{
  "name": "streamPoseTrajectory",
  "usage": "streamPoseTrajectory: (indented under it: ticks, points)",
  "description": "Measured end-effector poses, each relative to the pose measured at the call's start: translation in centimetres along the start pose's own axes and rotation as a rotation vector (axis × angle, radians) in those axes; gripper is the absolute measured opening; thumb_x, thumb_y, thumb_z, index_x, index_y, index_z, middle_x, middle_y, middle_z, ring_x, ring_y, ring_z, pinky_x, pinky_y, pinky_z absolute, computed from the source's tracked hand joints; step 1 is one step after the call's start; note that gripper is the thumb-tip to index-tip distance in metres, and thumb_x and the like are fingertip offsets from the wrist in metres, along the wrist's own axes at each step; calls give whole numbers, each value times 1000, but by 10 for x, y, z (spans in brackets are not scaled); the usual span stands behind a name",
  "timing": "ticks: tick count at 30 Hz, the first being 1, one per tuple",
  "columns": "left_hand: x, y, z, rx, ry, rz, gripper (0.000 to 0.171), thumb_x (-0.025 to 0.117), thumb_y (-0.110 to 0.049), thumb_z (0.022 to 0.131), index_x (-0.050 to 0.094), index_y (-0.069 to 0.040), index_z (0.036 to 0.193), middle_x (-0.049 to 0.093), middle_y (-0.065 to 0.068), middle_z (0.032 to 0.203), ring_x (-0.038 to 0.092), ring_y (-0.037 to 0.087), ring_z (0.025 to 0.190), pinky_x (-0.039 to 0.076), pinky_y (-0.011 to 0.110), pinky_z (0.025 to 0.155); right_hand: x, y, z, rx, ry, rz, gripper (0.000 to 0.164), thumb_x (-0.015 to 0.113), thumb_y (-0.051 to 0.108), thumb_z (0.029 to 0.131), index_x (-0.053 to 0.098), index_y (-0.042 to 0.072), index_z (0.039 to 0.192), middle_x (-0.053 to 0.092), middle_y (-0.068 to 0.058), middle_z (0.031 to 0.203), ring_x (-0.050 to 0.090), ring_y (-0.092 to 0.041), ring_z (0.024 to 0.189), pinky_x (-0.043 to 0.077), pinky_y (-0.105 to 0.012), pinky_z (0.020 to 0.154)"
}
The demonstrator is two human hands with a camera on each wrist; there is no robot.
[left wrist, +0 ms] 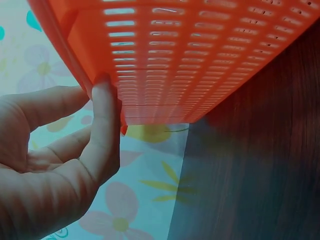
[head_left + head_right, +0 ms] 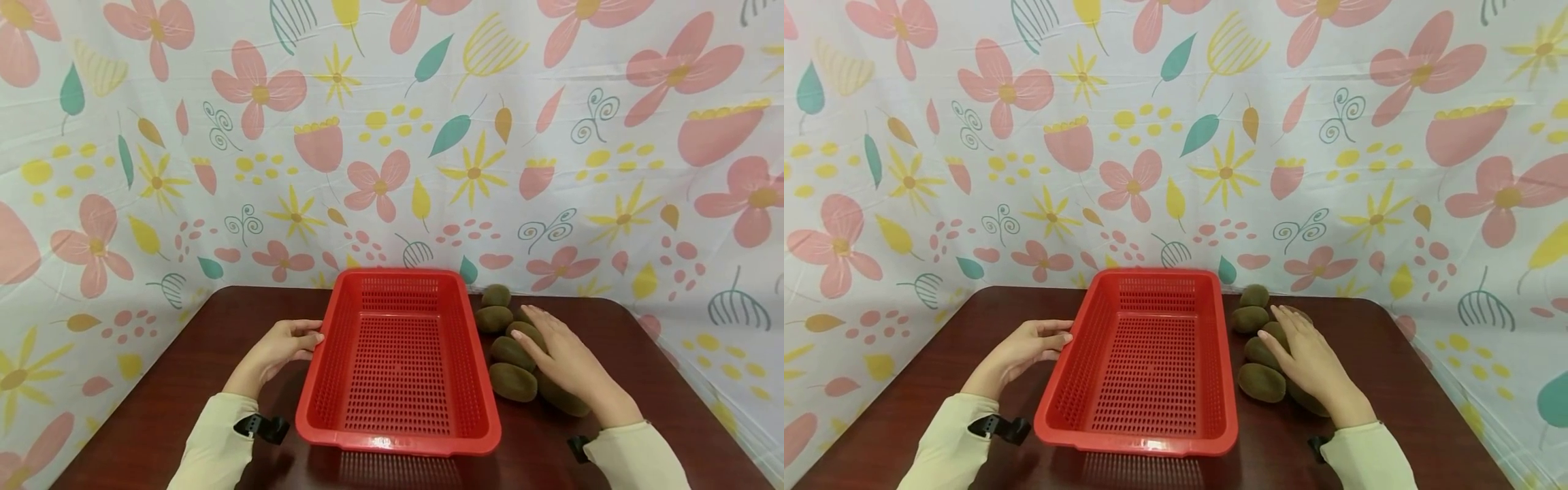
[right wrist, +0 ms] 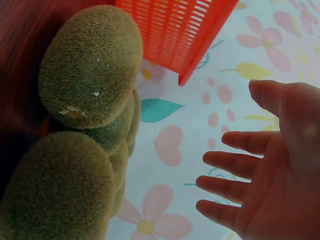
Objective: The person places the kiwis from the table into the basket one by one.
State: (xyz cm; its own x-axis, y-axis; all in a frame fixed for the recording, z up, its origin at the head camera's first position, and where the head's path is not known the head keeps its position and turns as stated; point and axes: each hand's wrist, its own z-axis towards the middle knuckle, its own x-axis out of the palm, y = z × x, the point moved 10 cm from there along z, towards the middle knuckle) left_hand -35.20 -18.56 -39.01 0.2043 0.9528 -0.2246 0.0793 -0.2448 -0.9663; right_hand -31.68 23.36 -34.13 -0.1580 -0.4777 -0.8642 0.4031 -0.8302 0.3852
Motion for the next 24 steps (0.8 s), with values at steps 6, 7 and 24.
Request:
streamPoseTrajectory:
  ticks: [6,7,24]
  points:
    - [1,1,1,-4,11,-13,45,61,-9,94,49,7,134,65,18,111,67,24,89,55,40,82,1,-1,-2,-24,4,22,63,57,31,97,37,-7,142,38,-30,143,32,-49,131,28,-64,101]
    - [1,1,1,-2,12,-16,45,61,-9,94,49,7,134,65,18,111,67,24,88,55,40,82,1,-2,-3,-24,5,23,63,57,31,97,38,-8,142,38,-30,143,33,-50,130,29,-64,101]
    - [1,1,0,2,13,-25,45,61,-8,94,49,7,135,66,17,109,67,23,87,55,41,83,-1,-34,-29,15,50,-11,54,64,27,94,51,-10,131,55,-31,126,50,-50,115,42,-62,90]
